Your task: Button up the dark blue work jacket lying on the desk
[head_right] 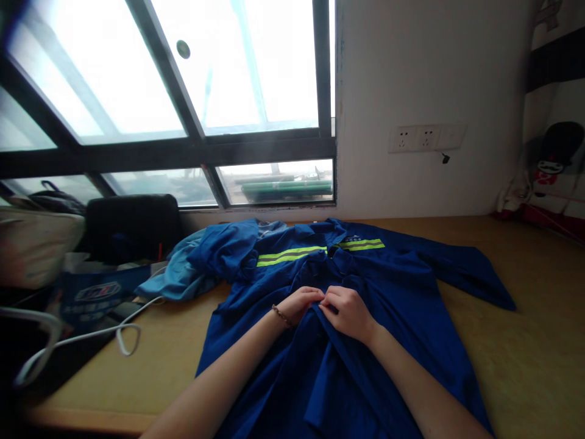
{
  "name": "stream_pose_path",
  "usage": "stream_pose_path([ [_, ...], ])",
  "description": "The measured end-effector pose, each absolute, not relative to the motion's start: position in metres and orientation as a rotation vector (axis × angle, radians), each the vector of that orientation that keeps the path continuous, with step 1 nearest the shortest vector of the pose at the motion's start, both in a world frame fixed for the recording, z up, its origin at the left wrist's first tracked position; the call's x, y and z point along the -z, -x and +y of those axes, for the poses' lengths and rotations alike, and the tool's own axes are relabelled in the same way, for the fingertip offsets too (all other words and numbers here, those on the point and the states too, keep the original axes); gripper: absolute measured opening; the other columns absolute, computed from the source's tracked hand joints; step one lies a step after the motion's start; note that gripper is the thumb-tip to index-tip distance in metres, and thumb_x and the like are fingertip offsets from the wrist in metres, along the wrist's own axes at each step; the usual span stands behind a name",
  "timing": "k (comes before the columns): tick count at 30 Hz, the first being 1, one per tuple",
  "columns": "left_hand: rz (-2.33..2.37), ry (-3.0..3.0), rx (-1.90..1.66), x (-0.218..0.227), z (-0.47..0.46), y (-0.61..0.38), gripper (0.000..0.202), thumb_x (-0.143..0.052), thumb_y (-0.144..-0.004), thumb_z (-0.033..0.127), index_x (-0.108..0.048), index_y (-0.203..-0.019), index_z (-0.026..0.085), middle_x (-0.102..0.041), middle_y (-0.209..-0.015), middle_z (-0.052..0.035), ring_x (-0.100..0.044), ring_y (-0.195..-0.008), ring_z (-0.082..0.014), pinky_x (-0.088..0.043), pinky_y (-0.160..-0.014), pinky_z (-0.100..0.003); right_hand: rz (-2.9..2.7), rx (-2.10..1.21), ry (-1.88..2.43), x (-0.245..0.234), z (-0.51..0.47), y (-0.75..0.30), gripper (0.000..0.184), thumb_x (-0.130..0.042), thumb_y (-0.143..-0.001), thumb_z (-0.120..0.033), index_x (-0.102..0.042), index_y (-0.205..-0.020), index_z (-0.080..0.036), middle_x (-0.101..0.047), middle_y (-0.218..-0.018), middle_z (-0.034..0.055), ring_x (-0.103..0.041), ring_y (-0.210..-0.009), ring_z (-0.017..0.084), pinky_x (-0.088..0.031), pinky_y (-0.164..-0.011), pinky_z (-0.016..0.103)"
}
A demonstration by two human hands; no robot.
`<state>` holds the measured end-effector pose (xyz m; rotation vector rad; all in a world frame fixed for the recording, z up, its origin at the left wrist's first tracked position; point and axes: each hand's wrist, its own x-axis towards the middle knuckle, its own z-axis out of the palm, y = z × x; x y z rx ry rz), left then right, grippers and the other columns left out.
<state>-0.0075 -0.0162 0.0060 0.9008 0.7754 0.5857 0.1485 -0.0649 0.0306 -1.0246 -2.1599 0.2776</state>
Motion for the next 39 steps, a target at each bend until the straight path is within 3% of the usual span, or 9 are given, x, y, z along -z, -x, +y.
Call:
stream_pose_path([
  [5,0.793,-0.945,-0.685,-0.004,-0.015,0.004,0.022,-0.068,-0.055,0.028,-0.057,-0.063,0.01,-0.05,-0.047,0.0038,-0.045,-0.041,-0.0064,-0.031,-0.044,-0.019,-2.015,-0.324,1.166,-0.03,-0.065,-0.145,0.019,-0.051,-0.076,-0.025,-0.053,-0.058,-0.018,-0.054,-0.06,-0.0005,-0.049,-0.056,0.011,-0.037,-0.055,0.022],
  [13,0.805,-0.955,-0.732,-0.003,-0.017,0.002,0.02,-0.066,-0.057,0.027,-0.052,-0.057,0.013,-0.039,-0.038,0.0071,-0.033,-0.034,-0.003,-0.017,-0.037,-0.018,-1.771,-0.942,1.235,-0.019,-0.051,-0.152,0.021,-0.059,-0.068,-0.033,-0.055,-0.058,-0.015,-0.055,-0.053,-0.0018,-0.049,-0.049,0.01,-0.035,-0.045,0.02],
  [18,0.828,-1.013,-0.707,-0.008,-0.018,0.005,0.025,-0.068,-0.057,0.03,-0.05,-0.055,0.013,-0.032,-0.036,0.0089,-0.025,-0.032,-0.001,-0.011,-0.036,-0.018,-1.724,-1.054,1.226,-0.012,-0.047,-0.15,0.021,-0.064,-0.062,-0.033,-0.055,-0.06,-0.014,-0.057,-0.056,-0.0011,-0.051,-0.052,0.01,-0.039,-0.048,0.021],
  [25,0.866,-1.011,-0.673,-0.016,-0.02,0.005,0.028,-0.069,-0.057,0.033,-0.05,-0.057,0.012,-0.036,-0.039,0.0081,-0.027,-0.032,-0.0006,-0.012,-0.035,-0.017,-1.847,-0.792,1.163,-0.017,-0.051,-0.15,0.016,-0.059,-0.069,-0.029,-0.054,-0.062,-0.016,-0.056,-0.061,-0.0012,-0.051,-0.057,0.011,-0.041,-0.053,0.022],
  [28,0.891,-0.992,-0.665,-0.016,-0.021,0.004,0.03,-0.07,-0.056,0.035,-0.051,-0.057,0.012,-0.039,-0.042,0.0073,-0.031,-0.034,-0.0008,-0.017,-0.036,-0.017,-1.92,-0.639,1.113,-0.023,-0.055,-0.152,0.007,-0.056,-0.071,-0.024,-0.055,-0.072,-0.018,-0.056,-0.072,-0.0006,-0.051,-0.059,0.009,-0.041,-0.051,0.021],
  [32,0.86,-0.976,-0.663,-0.014,-0.02,0.005,0.031,-0.069,-0.058,0.036,-0.051,-0.058,0.011,-0.042,-0.043,0.0061,-0.035,-0.035,-0.0018,-0.022,-0.036,-0.016,-1.965,-0.57,1.087,-0.026,-0.055,-0.154,0.033,-0.056,-0.07,-0.021,-0.051,-0.102,-0.022,-0.054,-0.101,0.003,-0.052,-0.062,0.008,-0.044,-0.053,0.022],
  [34,0.829,-0.969,-0.656,-0.012,-0.019,0.006,0.029,-0.068,-0.059,0.035,-0.054,-0.061,0.011,-0.044,-0.045,0.0054,-0.038,-0.037,-0.0022,-0.025,-0.038,-0.016,-2.002,-0.542,1.105,-0.024,-0.054,-0.155,0.035,-0.055,-0.071,-0.02,-0.05,-0.105,-0.023,-0.056,-0.098,0.0023,-0.052,-0.063,0.009,-0.044,-0.056,0.023],
  [39,0.809,-1.082,-0.589,-0.011,-0.014,0.014,0.03,-0.067,-0.06,0.035,-0.059,-0.075,0.011,-0.047,-0.049,0.0046,-0.043,-0.041,-0.0044,-0.031,-0.04,-0.016,-2.034,-0.476,1.144,-0.022,-0.053,-0.156,0.017,-0.052,-0.073,-0.021,-0.056,-0.09,-0.02,-0.055,-0.077,0.0002,-0.05,-0.059,0.01,-0.041,-0.055,0.023],
])
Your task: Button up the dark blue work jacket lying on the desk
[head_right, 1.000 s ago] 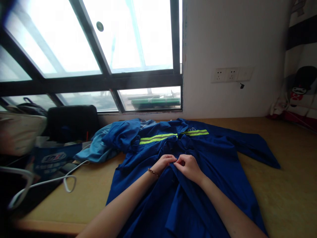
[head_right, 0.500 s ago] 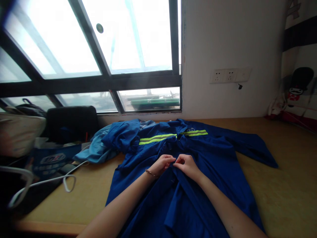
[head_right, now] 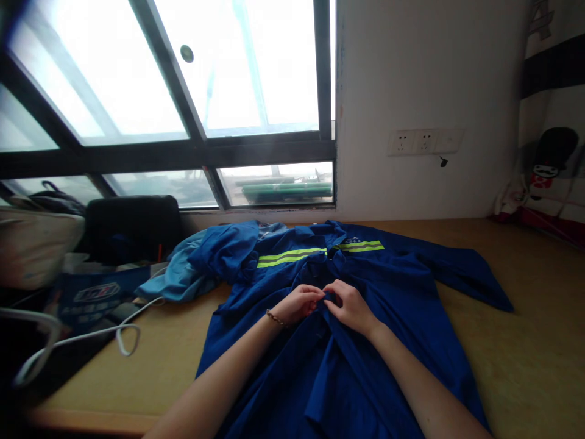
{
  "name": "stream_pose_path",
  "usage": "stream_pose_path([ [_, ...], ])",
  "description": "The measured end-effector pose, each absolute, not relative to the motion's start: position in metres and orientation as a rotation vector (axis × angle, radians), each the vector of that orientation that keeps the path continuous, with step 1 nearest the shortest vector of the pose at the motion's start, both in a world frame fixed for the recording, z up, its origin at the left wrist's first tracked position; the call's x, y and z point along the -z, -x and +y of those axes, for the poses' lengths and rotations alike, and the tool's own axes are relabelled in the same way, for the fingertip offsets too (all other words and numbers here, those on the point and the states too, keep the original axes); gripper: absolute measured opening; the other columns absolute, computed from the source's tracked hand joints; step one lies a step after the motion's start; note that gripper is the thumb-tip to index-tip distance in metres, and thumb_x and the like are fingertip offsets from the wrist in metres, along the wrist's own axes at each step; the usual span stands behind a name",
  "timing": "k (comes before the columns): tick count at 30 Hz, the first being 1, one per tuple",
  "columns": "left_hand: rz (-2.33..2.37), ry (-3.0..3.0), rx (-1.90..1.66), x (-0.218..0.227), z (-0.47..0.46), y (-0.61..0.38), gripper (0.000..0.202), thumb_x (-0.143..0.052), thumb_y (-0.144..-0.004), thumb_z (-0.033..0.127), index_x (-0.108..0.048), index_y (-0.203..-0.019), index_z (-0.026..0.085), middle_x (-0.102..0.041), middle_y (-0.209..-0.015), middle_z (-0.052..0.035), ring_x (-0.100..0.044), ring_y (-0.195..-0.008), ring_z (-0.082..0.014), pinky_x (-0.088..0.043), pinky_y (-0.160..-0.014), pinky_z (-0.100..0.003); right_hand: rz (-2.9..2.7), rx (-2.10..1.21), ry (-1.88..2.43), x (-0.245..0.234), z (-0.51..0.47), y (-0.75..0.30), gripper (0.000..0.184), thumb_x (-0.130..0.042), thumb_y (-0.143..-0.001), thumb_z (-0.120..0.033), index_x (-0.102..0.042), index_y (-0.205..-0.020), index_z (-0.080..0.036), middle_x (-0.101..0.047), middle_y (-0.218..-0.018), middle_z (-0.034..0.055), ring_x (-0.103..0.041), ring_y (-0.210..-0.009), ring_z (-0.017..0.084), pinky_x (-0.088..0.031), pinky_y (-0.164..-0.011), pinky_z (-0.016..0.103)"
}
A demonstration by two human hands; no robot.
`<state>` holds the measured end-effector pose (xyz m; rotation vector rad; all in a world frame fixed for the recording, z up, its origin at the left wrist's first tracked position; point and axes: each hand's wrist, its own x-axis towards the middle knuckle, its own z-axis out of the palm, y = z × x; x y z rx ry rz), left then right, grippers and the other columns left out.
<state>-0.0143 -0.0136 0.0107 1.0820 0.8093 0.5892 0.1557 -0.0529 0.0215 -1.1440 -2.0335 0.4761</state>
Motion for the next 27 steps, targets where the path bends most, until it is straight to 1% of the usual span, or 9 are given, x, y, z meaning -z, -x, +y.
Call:
stream_pose_path([
  [4,0.829,-1.428,-0.484,-0.018,-0.013,0.022,0.045,-0.055,-0.067,0.05,-0.058,-0.092,0.013,-0.053,-0.059,0.0004,-0.05,-0.048,-0.0092,-0.04,-0.046,-0.022,-1.917,-0.342,1.179,-0.023,-0.049,-0.159,0.01,-0.046,-0.077,-0.019,-0.056,-0.078,-0.019,-0.053,-0.076,0.0016,-0.052,-0.068,0.013,-0.041,-0.06,0.024],
  [7,0.942,-1.946,-0.715,-0.026,-0.015,0.024,0.057,-0.061,-0.06,0.054,-0.056,-0.103,0.017,-0.059,-0.088,-0.0089,-0.056,-0.08,-0.0204,-0.045,-0.072,-0.035,-1.758,-0.151,1.288,-0.018,-0.039,-0.171,0.012,-0.044,-0.079,-0.021,-0.055,-0.076,-0.019,-0.053,-0.076,0.003,-0.052,-0.074,0.015,-0.041,-0.069,0.028],
  [10,1.223,-2.434,-0.961,-0.027,-0.015,0.026,0.085,-0.07,-0.046,0.055,-0.044,-0.12,0.024,-0.039,-0.126,-0.0131,-0.031,-0.116,-0.0337,-0.022,-0.096,-0.049,-1.653,0.069,1.471,-0.004,-0.024,-0.191,0.016,-0.05,-0.077,-0.03,-0.057,-0.085,-0.018,-0.055,-0.087,0.007,-0.051,-0.086,0.021,-0.039,-0.077,0.034],
  [12,1.528,-2.561,-0.945,-0.021,-0.012,0.028,0.102,-0.071,-0.041,0.057,-0.031,-0.129,0.024,-0.027,-0.134,-0.0153,-0.017,-0.122,-0.0394,-0.011,-0.096,-0.056,-1.65,0.178,1.594,0.008,-0.015,-0.203,0.036,-0.056,-0.072,-0.04,-0.055,-0.1,-0.018,-0.052,-0.103,0.011,-0.046,-0.099,0.027,-0.036,-0.082,0.04],
  [14,1.826,-2.522,-0.843,-0.013,-0.006,0.032,0.108,-0.068,-0.043,0.061,-0.025,-0.132,0.02,-0.026,-0.133,-0.0195,-0.019,-0.121,-0.0413,-0.014,-0.094,-0.056,-1.701,0.169,1.693,0.018,-0.009,-0.211,0.057,-0.055,-0.069,-0.049,-0.046,-0.116,-0.017,-0.048,-0.115,0.0131,-0.041,-0.106,0.031,-0.035,-0.085,0.043],
  [17,2.1,-2.355,-0.645,-0.003,0.006,0.039,0.1,-0.06,-0.052,0.064,-0.027,-0.13,0.01,-0.042,-0.118,-0.0233,-0.041,-0.107,-0.0358,-0.033,-0.086,-0.044,-1.787,0.021,1.793,0.026,-0.006,-0.213,0.071,-0.047,-0.073,-0.056,-0.032,-0.128,-0.014,-0.049,-0.116,0.0143,-0.043,-0.106,0.03,-0.036,-0.084,0.041],
  [19,2.181,-2.264,-0.53,0.0,0.011,0.042,0.084,-0.055,-0.061,0.061,-0.037,-0.122,0.006,-0.052,-0.103,-0.0209,-0.052,-0.093,-0.0298,-0.04,-0.076,-0.036,-1.821,-0.06,1.825,0.025,-0.008,-0.21,0.074,-0.044,-0.073,-0.058,-0.029,-0.129,-0.012,-0.05,-0.117,0.0154,-0.045,-0.106,0.03,-0.037,-0.084,0.038],
  [23,2.135,-2.244,-0.417,0.001,0.014,0.047,0.037,-0.048,-0.076,0.042,-0.053,-0.094,0.01,-0.06,-0.082,-0.0128,-0.058,-0.077,-0.0238,-0.041,-0.065,-0.03,-1.901,-0.243,1.817,0.014,-0.015,-0.199,0.068,-0.041,-0.075,-0.059,-0.04,-0.123,-0.011,-0.055,-0.11,0.0164,-0.051,-0.101,0.029,-0.04,-0.08,0.035],
  [27,1.919,-2.225,-0.695,-0.005,0.012,0.046,0.016,-0.046,-0.076,0.027,-0.055,-0.077,0.013,-0.06,-0.071,-0.008,-0.058,-0.068,-0.0202,-0.04,-0.061,-0.028,-1.964,-0.398,1.699,0.005,-0.025,-0.182,0.061,-0.046,-0.07,-0.061,-0.052,-0.109,-0.016,-0.06,-0.099,0.0128,-0.054,-0.096,0.027,-0.041,-0.08,0.036],
])
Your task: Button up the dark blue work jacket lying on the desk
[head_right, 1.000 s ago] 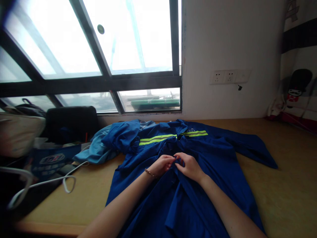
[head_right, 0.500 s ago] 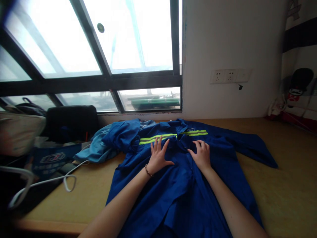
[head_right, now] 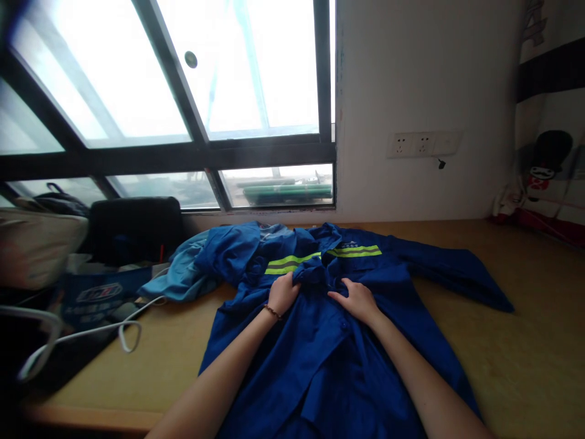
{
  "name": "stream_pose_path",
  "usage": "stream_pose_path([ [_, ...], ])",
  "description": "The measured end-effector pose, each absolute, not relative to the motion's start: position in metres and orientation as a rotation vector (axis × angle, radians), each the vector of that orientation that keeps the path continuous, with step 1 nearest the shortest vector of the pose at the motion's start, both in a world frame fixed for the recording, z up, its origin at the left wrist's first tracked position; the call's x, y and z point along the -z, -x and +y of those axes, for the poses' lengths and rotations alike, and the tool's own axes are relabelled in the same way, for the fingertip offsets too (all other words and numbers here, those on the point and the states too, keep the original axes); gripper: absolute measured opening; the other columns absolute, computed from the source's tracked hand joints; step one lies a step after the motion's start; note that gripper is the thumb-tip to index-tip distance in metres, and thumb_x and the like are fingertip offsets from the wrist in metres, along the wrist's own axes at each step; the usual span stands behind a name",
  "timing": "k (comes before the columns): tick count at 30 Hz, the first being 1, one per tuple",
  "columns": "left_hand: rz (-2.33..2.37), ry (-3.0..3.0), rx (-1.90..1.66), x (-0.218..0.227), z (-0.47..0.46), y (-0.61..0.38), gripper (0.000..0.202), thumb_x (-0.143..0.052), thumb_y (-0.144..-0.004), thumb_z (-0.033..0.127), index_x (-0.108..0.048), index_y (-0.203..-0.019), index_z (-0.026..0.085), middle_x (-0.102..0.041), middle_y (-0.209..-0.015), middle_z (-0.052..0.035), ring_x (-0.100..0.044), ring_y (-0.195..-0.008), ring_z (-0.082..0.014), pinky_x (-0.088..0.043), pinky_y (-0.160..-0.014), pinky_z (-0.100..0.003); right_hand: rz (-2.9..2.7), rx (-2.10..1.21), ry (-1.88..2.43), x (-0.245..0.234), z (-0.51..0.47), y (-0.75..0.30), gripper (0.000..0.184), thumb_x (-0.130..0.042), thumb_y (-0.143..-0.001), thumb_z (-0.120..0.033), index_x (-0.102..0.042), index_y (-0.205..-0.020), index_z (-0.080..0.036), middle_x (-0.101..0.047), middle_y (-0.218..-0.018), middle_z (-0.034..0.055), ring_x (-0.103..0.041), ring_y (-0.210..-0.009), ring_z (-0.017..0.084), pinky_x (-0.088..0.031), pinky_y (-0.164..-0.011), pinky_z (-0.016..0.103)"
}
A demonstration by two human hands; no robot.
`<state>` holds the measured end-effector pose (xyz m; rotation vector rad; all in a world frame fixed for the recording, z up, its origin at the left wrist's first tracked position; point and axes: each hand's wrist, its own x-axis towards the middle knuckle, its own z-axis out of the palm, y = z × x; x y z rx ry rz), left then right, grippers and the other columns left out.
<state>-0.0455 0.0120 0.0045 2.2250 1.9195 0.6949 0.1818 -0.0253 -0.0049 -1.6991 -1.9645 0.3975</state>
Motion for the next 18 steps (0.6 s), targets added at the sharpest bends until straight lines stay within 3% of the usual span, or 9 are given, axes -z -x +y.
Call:
stream_pose_path([
  [3,1.517,-2.056,-1.04,-0.012,0.001,0.032,0.017,-0.045,-0.077,0.025,-0.055,-0.071,0.013,-0.059,-0.067,-0.0043,-0.055,-0.065,-0.0157,-0.039,-0.058,-0.024,-1.908,-0.456,1.51,0.005,-0.035,-0.163,0.07,-0.062,-0.055,-0.059,-0.05,-0.109,-0.016,-0.053,-0.105,0.0111,-0.05,-0.101,0.026,-0.04,-0.085,0.036],
  [6,1.058,-1.905,-1.11,-0.018,-0.021,0.011,0.022,-0.049,-0.077,0.031,-0.056,-0.074,0.011,-0.058,-0.067,-0.0026,-0.052,-0.062,-0.0127,-0.039,-0.056,-0.022,-1.785,-0.478,1.304,0.009,-0.044,-0.145,0.085,-0.073,-0.043,-0.048,-0.043,-0.115,-0.015,-0.048,-0.112,0.0113,-0.047,-0.104,0.025,-0.039,-0.089,0.038],
  [8,0.895,-1.904,-1.055,-0.023,-0.035,0.001,0.026,-0.053,-0.075,0.036,-0.057,-0.073,0.01,-0.056,-0.065,-0.0016,-0.05,-0.059,-0.0113,-0.039,-0.054,-0.021,-1.757,-0.534,1.172,0.008,-0.048,-0.137,0.071,-0.073,-0.048,-0.04,-0.048,-0.109,-0.014,-0.053,-0.106,0.0105,-0.051,-0.099,0.025,-0.039,-0.088,0.039],
  [12,0.793,-2.223,-0.927,-0.043,-0.048,0.003,0.033,-0.059,-0.067,0.045,-0.059,-0.068,0.012,-0.055,-0.065,-0.0015,-0.051,-0.061,-0.0117,-0.041,-0.057,-0.022,-1.674,-0.704,1.049,-0.002,-0.048,-0.131,0.026,-0.062,-0.064,-0.033,-0.06,-0.084,-0.017,-0.063,-0.082,0.0071,-0.057,-0.083,0.024,-0.044,-0.08,0.04],
  [15,0.794,-2.608,-0.879,-0.061,-0.045,0.014,0.042,-0.064,-0.056,0.054,-0.062,-0.077,0.017,-0.057,-0.086,-0.006,-0.053,-0.083,-0.0203,-0.041,-0.08,-0.035,-1.522,-0.741,1.08,-0.012,-0.05,-0.129,0.022,-0.062,-0.063,-0.031,-0.06,-0.081,-0.018,-0.064,-0.08,0.0051,-0.057,-0.08,0.023,-0.046,-0.075,0.039],
  [18,0.948,-2.765,-0.94,-0.067,-0.04,0.021,0.083,-0.066,-0.042,0.064,-0.051,-0.111,0.018,-0.042,-0.12,-0.0144,-0.032,-0.115,-0.0348,-0.021,-0.096,-0.054,-1.439,-0.728,1.059,-0.021,-0.063,-0.127,0.022,-0.066,-0.057,-0.025,-0.059,-0.077,-0.018,-0.063,-0.075,0.0017,-0.057,-0.072,0.02,-0.048,-0.067,0.033],
])
